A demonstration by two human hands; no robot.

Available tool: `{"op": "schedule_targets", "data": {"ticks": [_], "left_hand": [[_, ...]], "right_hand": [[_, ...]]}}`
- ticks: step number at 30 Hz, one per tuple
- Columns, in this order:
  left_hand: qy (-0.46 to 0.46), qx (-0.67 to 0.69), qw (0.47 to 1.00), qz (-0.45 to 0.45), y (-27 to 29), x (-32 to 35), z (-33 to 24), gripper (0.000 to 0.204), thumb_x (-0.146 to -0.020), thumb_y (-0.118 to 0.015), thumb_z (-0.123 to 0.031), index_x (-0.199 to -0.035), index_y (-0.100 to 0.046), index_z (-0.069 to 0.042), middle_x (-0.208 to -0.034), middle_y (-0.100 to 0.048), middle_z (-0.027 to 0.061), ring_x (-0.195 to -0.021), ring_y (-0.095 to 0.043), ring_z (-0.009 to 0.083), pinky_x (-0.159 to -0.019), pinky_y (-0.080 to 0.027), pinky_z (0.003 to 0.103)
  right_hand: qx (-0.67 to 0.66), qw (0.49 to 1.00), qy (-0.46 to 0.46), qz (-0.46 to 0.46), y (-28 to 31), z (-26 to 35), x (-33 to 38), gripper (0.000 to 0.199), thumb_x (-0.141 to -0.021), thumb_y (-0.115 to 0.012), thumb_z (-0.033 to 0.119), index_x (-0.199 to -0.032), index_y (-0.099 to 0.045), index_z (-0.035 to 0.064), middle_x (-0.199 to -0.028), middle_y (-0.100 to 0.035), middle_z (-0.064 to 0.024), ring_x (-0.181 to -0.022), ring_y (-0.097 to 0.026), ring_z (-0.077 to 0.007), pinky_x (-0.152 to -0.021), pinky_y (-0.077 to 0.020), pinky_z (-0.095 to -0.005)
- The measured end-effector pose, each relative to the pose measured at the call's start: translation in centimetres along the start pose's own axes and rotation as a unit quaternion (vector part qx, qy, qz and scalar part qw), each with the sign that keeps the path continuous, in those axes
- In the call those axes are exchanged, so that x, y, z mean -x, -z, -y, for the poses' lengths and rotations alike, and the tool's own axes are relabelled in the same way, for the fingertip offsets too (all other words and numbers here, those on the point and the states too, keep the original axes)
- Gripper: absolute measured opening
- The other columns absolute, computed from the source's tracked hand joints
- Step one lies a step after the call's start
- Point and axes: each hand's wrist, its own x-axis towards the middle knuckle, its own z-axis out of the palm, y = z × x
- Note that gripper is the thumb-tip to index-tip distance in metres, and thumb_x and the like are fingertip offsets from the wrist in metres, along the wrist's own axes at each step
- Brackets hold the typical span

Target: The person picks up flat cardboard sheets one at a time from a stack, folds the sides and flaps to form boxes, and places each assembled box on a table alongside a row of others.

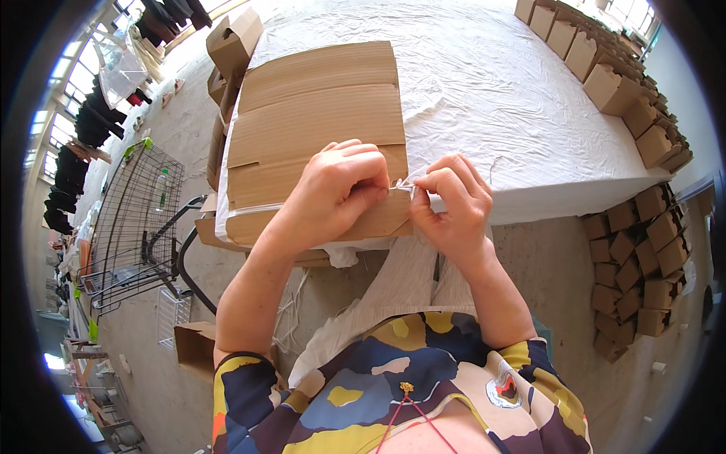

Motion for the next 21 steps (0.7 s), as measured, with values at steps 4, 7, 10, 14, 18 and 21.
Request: {"op": "schedule_targets", "data": {"ticks": [4,7,10,14,18,21], "left_hand": [[-0.002,-0.002,1.000,0.005,-0.1,0.1,0.3,0.014,-0.075,-0.072,0.003,-0.079,-0.059,-0.002,-0.073,-0.056,0.0077,-0.074,-0.054,0.0262,-0.076,-0.044,0.036],[-0.005,-0.009,1.000,0.010,-0.1,0.1,0.1,0.014,-0.076,-0.072,0.003,-0.079,-0.059,-0.002,-0.073,-0.056,0.0075,-0.073,-0.054,0.0258,-0.076,-0.044,0.035],[0.010,-0.011,1.000,0.012,0.2,0.3,-0.2,0.013,-0.078,-0.070,0.003,-0.079,-0.058,-0.003,-0.073,-0.056,0.0074,-0.075,-0.054,0.0263,-0.078,-0.044,0.036],[0.005,-0.017,1.000,0.010,-0.1,0.2,0.0,0.013,-0.079,-0.069,0.004,-0.080,-0.058,-0.003,-0.072,-0.056,0.0067,-0.075,-0.054,0.0255,-0.078,-0.044,0.035],[0.005,-0.017,1.000,0.005,-0.2,0.2,-0.1,0.014,-0.077,-0.069,0.006,-0.080,-0.059,-0.003,-0.071,-0.054,0.0056,-0.074,-0.052,0.0231,-0.076,-0.043,0.034],[0.028,-0.007,0.999,0.020,0.2,0.2,0.0,0.011,-0.082,-0.067,0.001,-0.082,-0.059,-0.005,-0.073,-0.057,0.0059,-0.078,-0.055,0.0263,-0.082,-0.043,0.037]], "right_hand": [[-0.006,1.000,-0.008,0.010,0.4,0.0,0.3,0.022,-0.066,-0.070,-0.006,-0.076,-0.055,0.0054,-0.075,-0.057,-0.0079,-0.067,-0.058,-0.0262,-0.054,-0.0471,-0.0358],[0.003,1.000,-0.007,0.014,1.0,-0.3,0.7,0.021,-0.067,-0.070,-0.006,-0.076,-0.056,0.0052,-0.074,-0.057,-0.0081,-0.066,-0.058,-0.0258,-0.055,-0.0474,-0.0357],[0.017,0.999,-0.035,0.005,2.2,-1.8,1.5,0.020,-0.069,-0.068,-0.011,-0.078,-0.059,0.0037,-0.075,-0.059,-0.0080,-0.064,-0.058,-0.0205,-0.056,-0.0482,-0.0309],[0.039,0.997,-0.073,0.005,3.9,-2.5,3.0,0.020,-0.069,-0.069,-0.011,-0.078,-0.059,0.0038,-0.074,-0.060,-0.0072,-0.065,-0.058,-0.0181,-0.056,-0.0482,-0.0292],[-0.006,0.996,-0.089,0.010,5.0,-1.7,3.1,0.017,-0.070,-0.071,-0.007,-0.079,-0.061,0.0029,-0.076,-0.061,-0.0074,-0.066,-0.058,-0.0178,-0.057,-0.0473,-0.0290],[-0.154,0.974,-0.161,0.044,5.7,-1.0,1.6,0.008,-0.079,-0.071,-0.002,-0.082,-0.064,0.0006,-0.079,-0.062,-0.0067,-0.069,-0.056,-0.0142,-0.061,-0.0457,-0.0266]]}}
